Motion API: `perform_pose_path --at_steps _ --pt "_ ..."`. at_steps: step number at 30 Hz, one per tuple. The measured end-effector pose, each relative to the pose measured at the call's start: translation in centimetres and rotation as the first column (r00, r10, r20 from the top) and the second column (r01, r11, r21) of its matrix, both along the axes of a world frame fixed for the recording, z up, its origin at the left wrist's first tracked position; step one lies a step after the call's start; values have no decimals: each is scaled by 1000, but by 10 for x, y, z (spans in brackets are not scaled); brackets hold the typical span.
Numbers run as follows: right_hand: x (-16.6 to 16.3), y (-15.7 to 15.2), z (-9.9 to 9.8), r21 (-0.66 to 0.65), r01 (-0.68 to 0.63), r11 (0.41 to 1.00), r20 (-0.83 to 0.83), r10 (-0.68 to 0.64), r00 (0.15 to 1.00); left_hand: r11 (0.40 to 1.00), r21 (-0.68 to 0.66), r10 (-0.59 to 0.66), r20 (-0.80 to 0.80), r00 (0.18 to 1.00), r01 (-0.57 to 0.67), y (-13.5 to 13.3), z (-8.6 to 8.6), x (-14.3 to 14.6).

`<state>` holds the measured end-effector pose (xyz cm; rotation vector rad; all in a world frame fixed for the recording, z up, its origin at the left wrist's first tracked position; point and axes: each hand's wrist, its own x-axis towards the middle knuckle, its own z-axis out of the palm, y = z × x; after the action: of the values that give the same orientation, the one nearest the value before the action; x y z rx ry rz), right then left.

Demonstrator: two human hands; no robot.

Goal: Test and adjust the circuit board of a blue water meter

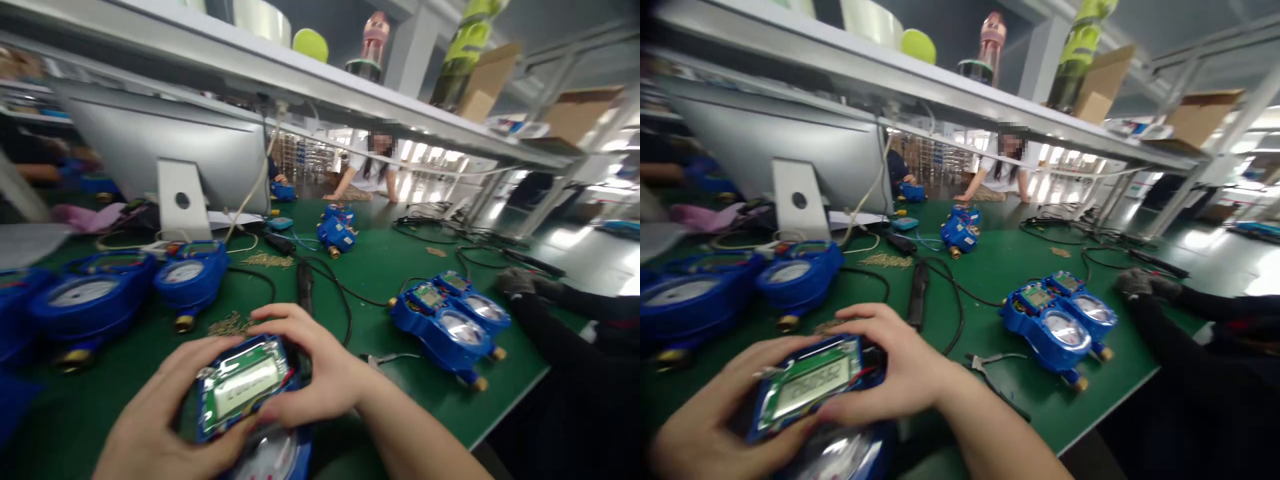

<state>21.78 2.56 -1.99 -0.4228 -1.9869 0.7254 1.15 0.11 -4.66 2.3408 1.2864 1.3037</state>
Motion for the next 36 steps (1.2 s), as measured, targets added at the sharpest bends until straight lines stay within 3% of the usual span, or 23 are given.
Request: perform_pose_path --at_steps 2,8,12,23,36 --pt "3 0 4 -96 15 995 14 -13 1000 997 -17 -78 -42 996 77 -4 6 -4" --pt "4 -2 -1 -248 5 969 22 0 1000 979 -143 -130 112 985 145 -6 19 5" --pt "5 -3 -1 -273 31 962 71 -12 997 970 -155 -159 162 974 185 -7 19 4" --pt "-6 -19 5 -316 144 938 173 -92 981 993 -46 -108 104 989 113 -8 17 9" --pt "-5 -20 6 -335 156 929 220 -84 972 992 -27 -119 108 987 122 -9 17 10"
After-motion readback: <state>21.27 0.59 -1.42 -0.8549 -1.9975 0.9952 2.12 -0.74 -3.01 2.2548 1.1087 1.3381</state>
